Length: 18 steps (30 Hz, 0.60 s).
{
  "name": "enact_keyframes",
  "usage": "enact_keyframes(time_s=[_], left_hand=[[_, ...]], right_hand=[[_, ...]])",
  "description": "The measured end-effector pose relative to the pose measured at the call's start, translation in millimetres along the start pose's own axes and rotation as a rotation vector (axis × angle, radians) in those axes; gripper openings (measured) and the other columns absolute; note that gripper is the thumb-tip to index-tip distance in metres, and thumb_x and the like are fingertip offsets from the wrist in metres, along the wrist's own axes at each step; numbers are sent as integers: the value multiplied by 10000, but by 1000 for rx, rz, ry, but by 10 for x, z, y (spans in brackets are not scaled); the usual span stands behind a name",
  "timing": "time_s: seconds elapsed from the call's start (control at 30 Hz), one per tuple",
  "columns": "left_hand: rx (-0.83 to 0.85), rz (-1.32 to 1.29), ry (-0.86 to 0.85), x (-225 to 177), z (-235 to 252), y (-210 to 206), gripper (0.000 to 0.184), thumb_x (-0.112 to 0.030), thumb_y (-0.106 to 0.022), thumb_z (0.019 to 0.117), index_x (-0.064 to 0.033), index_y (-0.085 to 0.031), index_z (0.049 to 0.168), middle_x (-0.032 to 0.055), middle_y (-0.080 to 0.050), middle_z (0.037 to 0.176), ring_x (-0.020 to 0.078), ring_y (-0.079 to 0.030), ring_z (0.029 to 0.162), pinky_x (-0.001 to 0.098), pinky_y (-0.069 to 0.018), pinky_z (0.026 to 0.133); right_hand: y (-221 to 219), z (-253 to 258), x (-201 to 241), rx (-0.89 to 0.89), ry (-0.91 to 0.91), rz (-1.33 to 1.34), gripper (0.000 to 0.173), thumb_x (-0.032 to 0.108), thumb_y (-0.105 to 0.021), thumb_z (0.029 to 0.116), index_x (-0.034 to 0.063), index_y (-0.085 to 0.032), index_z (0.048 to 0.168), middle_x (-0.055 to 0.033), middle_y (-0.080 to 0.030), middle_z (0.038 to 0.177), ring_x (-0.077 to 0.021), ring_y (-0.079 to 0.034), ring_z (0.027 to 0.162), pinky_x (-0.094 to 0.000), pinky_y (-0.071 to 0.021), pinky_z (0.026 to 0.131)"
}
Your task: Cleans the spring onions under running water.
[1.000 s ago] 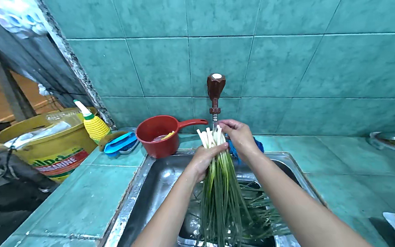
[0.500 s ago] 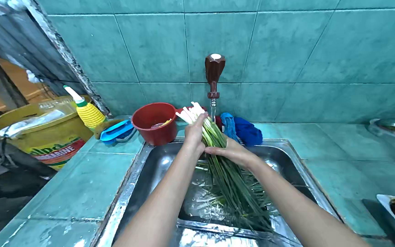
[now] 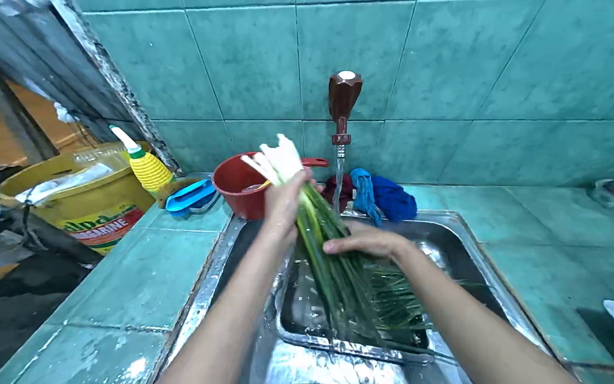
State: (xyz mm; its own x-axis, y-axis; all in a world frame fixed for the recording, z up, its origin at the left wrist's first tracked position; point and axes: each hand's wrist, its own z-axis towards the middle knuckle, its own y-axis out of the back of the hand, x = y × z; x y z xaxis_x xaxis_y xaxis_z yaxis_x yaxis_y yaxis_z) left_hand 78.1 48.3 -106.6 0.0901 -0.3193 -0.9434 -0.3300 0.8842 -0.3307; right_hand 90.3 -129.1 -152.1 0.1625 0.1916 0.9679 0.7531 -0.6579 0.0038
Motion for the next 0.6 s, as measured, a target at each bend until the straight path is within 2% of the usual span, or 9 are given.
enact_keyframes(time_s=[0.07,0.1,0.13,0.2,0.23,0.27,0.37,0.47,0.6], left_hand=[[-37,-32,-81,-259,21,283,151,-173,-592,1017,-71,-595,1129,28,-663,833,172,-693,755,395,-624,760],[-56,-45,-119,-411,21,409,102,-178,-573,1024,-104,-594,1092,-2,-650,803,154,-688,736,391,-626,758],[-68,-51,-153,-562,9,524,79,-181,-558,1031,-128,-585,1082,-23,-631,791,139,-678,730,385,-625,760],[-98,-43,-200,-808,-42,686,65,-190,-546,1034,-158,-588,1070,-45,-618,777,117,-668,724,360,-618,756],[-108,-28,-218,-888,-76,736,64,-193,-543,1034,-167,-591,1068,-53,-617,773,103,-667,715,333,-619,741],[-113,-11,-232,-943,-107,774,69,-191,-544,1033,-168,-592,1077,-54,-618,774,95,-669,708,310,-622,723],[-103,16,-214,-971,-172,853,113,-180,-555,1026,-145,-603,1123,-40,-629,779,97,-674,693,290,-623,683],[-125,67,-138,-786,-186,837,188,-161,-583,1006,-100,-620,1179,-9,-656,814,110,-675,688,287,-614,647],[-39,115,-12,-314,-182,668,241,-162,-647,978,-74,-649,1203,73,-721,1039,174,-696,788,339,-599,681]], right_hand=[[-2,63,-303,22,-58,-69,476,273,-690,969,69,-560,1379,-47,-690,1128,-95,-663,958,-307,-561,867],[-21,118,-467,-27,-87,-168,433,298,-669,993,52,-603,1343,-61,-678,1133,-107,-635,967,-317,-530,882],[-60,191,-634,-82,-122,-334,412,305,-665,1000,33,-632,1308,-102,-673,1153,-163,-631,1007,-372,-515,923],[-182,332,-913,-76,-254,-745,443,279,-677,980,28,-629,1343,-207,-632,1326,-354,-591,1243,-597,-415,1090],[-257,366,-996,-49,-311,-888,437,239,-670,969,38,-628,1355,-227,-597,1383,-411,-540,1309,-675,-335,1123],[-296,388,-1034,-50,-319,-946,400,199,-657,966,32,-642,1330,-239,-602,1371,-436,-541,1300,-700,-327,1110],[-199,414,-835,-160,-220,-760,328,149,-620,1007,-6,-640,1296,-232,-663,1224,-372,-646,1127,-561,-489,1007],[-74,308,-376,-298,-84,-515,274,107,-612,1023,1,-648,1272,-184,-680,1149,-269,-684,974,-446,-561,899],[-7,226,154,-468,137,-315,208,98,-625,1015,31,-703,1196,-107,-720,1034,-184,-696,846,-385,-590,794]])
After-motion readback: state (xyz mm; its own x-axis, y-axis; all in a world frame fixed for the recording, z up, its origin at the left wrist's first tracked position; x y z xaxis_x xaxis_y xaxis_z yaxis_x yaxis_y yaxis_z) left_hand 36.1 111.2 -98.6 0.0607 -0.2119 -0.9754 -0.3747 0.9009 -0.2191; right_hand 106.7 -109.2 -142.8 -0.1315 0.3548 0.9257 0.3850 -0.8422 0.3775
